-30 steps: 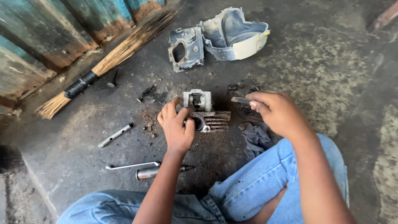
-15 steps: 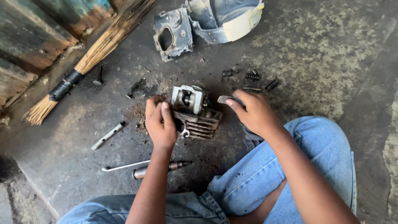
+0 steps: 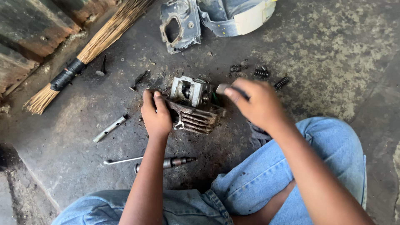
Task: The person scrubs a metal engine cylinder head with a green-handled screwdriver and a white abrasive block. They rotate the part to clean different sides and crevices, removing grime and residue from the surface.
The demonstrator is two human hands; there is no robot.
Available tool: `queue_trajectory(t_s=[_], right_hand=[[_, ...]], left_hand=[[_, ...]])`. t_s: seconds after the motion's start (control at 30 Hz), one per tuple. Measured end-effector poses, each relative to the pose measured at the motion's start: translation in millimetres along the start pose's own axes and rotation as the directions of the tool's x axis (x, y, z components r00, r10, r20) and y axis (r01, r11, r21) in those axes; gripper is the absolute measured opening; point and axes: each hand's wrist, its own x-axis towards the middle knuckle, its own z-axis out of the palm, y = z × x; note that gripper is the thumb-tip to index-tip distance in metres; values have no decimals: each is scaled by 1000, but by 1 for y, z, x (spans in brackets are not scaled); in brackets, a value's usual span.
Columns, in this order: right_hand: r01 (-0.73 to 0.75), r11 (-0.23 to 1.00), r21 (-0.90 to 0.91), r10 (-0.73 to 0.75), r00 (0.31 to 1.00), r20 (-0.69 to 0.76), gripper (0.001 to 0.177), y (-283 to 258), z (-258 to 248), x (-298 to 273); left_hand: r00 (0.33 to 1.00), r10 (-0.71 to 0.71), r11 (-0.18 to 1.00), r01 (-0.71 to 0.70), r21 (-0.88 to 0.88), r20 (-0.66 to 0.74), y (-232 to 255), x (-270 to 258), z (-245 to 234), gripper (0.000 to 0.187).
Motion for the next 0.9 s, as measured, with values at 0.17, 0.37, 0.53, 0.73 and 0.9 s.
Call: queue_trajectory(t_s=[0.17, 0.37, 0.53, 0.73, 0.9], right_hand=[[98, 984, -146, -109, 992, -66, 25, -14, -10, 20], [101, 985, -142, -100, 995, 16, 17, -6, 12, 12], [120, 988, -101, -120, 993, 7, 12, 14, 10, 10], [99, 990, 104, -86, 988, -125, 12, 2, 0, 6], [-24, 999, 29, 26, 997, -68, 16, 7, 1, 9]], left_hand=[[991, -86, 989, 98, -112, 106, 0, 7, 2, 37], [999, 13, 997, -10, -82, 35, 14, 4, -1, 33], [990, -102, 982, 115, -152, 93, 18, 9, -2, 33], [998, -55, 974, 52, -223, -9, 6, 12, -1, 36], [964, -263, 938, 263, -227, 33, -10, 12, 3, 41]])
